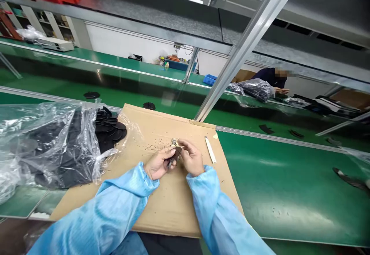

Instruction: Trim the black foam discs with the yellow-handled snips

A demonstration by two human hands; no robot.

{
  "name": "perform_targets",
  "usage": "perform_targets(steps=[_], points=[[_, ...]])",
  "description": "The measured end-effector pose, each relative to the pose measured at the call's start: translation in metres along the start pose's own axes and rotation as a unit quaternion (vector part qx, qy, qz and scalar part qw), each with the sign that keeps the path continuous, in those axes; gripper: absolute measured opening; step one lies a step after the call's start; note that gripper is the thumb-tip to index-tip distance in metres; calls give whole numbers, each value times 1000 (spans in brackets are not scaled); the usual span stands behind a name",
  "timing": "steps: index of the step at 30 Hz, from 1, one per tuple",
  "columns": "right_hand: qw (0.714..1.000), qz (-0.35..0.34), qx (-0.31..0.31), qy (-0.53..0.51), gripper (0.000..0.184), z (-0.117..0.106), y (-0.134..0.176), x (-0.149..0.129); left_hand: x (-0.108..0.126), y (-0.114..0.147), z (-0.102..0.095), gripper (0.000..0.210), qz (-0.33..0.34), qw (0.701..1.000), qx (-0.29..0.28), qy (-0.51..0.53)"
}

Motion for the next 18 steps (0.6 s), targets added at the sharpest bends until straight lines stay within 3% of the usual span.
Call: perform_targets(steps=[2,3,6,9,12,15,18], points=[[991,-12,88,96,37,-6,0,3,16,-1,-9,49,121,991,60,-20],[984,-22,97,150,43,-4,1,3,24,1,-15,51,177,979,94,-26],[953,-36,14,299,63,18,8,3,40,6,-28,53,286,941,179,-27],[926,-27,-37,374,78,35,19,5,45,8,-35,48,306,926,219,-19],[924,-18,-26,382,74,40,23,8,46,8,-36,45,310,924,223,-21],[946,-8,-11,324,62,33,19,15,47,8,-40,39,303,923,237,-9],[983,17,24,181,64,11,12,25,48,8,-43,27,278,928,245,34]])
Point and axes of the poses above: each hand's wrist, its own y-axis away from the middle knuckle, its own z-axis out of the palm, x = y × z, the point moved 8 cm from there along -y, towards the middle knuckle, and after that the axes turned 2 degrees about z, right-handed, at the moved point
